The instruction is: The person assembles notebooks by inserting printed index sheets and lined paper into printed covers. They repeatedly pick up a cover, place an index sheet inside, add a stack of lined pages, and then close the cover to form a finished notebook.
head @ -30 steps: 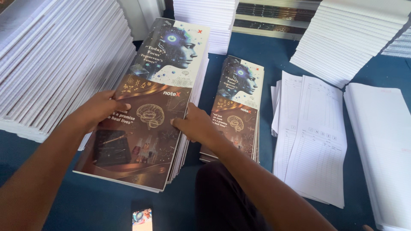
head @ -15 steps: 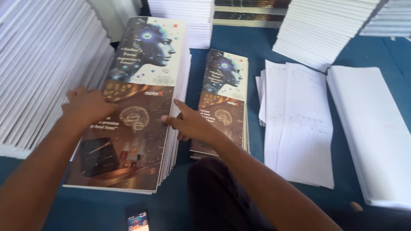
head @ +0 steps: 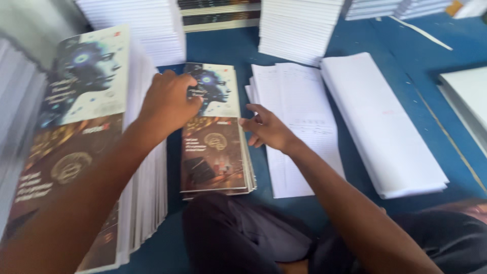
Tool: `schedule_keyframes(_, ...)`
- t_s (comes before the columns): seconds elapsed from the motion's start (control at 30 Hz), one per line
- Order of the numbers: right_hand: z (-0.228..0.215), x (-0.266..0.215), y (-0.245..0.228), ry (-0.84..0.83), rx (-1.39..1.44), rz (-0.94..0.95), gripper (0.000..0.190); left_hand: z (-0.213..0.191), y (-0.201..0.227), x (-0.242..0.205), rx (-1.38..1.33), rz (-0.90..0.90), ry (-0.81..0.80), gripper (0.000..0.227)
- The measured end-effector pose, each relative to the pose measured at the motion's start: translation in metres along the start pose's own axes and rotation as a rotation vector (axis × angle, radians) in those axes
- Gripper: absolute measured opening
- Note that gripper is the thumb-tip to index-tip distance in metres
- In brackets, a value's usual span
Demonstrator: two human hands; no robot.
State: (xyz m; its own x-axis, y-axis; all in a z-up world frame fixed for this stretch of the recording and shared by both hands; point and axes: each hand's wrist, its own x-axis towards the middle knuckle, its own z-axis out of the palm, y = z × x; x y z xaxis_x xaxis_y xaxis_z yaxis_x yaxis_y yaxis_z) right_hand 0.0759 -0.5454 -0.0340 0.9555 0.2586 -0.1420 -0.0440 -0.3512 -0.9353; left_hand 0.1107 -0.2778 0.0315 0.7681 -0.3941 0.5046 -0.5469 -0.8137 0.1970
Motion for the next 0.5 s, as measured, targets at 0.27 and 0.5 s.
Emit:
schedule_keyframes(0.27,-0.116,-0.071,0.034,0.28,-0.081,0.105,0.07,0.068,0.111,0.064,-0.316,-0.063,-0.203,0.033)
schedule_keyframes(0.5,-0.201,-0.144,0.07,0.466,-0.012,0.065,0.058,0.126,0.202,0.091,-0.454,0.056,-0.197,0.033)
